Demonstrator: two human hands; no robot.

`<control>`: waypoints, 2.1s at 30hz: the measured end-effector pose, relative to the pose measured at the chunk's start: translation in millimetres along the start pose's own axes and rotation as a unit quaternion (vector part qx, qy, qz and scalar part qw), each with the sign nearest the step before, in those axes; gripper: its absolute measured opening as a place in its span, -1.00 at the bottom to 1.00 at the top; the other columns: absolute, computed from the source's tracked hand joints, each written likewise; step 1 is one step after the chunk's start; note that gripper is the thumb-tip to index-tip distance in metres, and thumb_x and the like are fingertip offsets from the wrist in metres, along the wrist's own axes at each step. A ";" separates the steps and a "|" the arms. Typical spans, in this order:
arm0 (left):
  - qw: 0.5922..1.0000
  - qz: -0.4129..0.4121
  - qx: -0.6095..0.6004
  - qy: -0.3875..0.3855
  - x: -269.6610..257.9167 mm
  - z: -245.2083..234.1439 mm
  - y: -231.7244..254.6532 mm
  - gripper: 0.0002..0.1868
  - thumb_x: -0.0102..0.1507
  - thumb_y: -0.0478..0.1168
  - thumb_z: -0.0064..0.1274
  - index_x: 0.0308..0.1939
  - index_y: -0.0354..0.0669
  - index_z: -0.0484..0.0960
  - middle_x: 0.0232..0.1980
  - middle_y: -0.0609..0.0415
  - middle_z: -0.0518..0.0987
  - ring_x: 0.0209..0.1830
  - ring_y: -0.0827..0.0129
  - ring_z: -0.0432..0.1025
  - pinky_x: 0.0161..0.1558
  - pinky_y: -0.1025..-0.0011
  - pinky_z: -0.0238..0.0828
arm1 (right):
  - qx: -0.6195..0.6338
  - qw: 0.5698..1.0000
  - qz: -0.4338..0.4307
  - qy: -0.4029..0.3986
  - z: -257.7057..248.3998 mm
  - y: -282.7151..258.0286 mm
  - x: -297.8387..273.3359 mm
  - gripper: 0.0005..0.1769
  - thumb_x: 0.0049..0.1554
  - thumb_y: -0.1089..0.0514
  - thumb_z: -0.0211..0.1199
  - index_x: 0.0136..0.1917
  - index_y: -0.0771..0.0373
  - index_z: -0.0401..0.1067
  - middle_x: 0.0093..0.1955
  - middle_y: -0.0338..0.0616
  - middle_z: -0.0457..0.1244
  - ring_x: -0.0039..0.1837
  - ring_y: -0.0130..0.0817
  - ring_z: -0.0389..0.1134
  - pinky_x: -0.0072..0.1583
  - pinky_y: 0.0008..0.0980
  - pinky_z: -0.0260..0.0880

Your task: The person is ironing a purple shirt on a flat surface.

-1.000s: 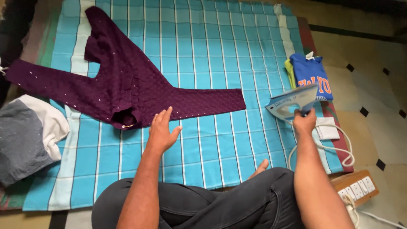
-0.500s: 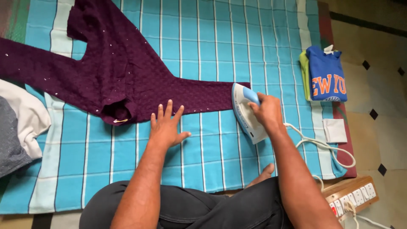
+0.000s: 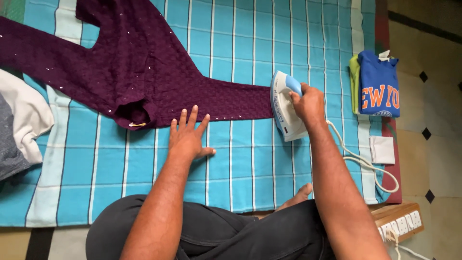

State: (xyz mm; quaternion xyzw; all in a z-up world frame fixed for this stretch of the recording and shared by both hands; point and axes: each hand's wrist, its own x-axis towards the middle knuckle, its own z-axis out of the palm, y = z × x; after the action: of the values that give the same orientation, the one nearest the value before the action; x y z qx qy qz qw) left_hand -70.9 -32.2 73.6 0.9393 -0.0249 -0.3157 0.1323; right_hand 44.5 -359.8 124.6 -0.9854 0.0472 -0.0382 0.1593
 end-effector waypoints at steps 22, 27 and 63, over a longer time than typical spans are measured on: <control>1.000 -0.002 -0.026 0.001 0.0 -6.9 -0.2 0.10 0.17 0.27 0.23 0.62 0.52 -0.16 0.72 0.21 -0.43 0.71 0.18 -0.48 0.60 0.00 -0.38 | -0.011 0.998 -0.061 -0.022 10.7 8.0 13.1 -0.51 0.13 0.02 0.41 0.27 0.28 0.52 0.05 0.21 0.41 0.09 0.07 0.47 0.16 -0.10 0.43; 0.999 -0.002 -0.038 0.009 -5.0 -7.9 -0.2 0.08 0.18 0.26 0.23 0.62 0.52 -0.15 0.72 0.23 -0.42 0.71 0.20 -0.47 0.60 0.01 -0.38 | 0.016 0.981 -0.057 -0.187 -12.7 9.9 -31.1 -0.36 -0.03 0.03 0.45 0.34 0.10 0.50 0.16 0.04 0.40 0.13 -0.04 0.45 0.15 -0.14 0.42; 0.942 0.030 -0.137 0.306 72.8 15.9 -54.7 0.01 0.07 0.27 0.29 0.54 0.23 0.21 0.67 -0.08 -0.10 0.65 -0.09 -0.23 0.54 -0.13 -0.27 | 0.046 0.980 -0.008 -0.192 8.2 -69.1 -12.2 -0.49 0.11 -0.03 0.37 0.30 0.14 0.55 -0.02 0.05 0.47 0.02 -0.14 0.50 0.11 -0.15 0.45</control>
State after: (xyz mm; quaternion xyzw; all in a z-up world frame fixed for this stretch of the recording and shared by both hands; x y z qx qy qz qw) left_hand -24.2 7.3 4.2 0.9622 0.0324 -0.0099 0.2703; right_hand 38.7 -290.6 138.1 -0.9663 0.0055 0.1485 0.2103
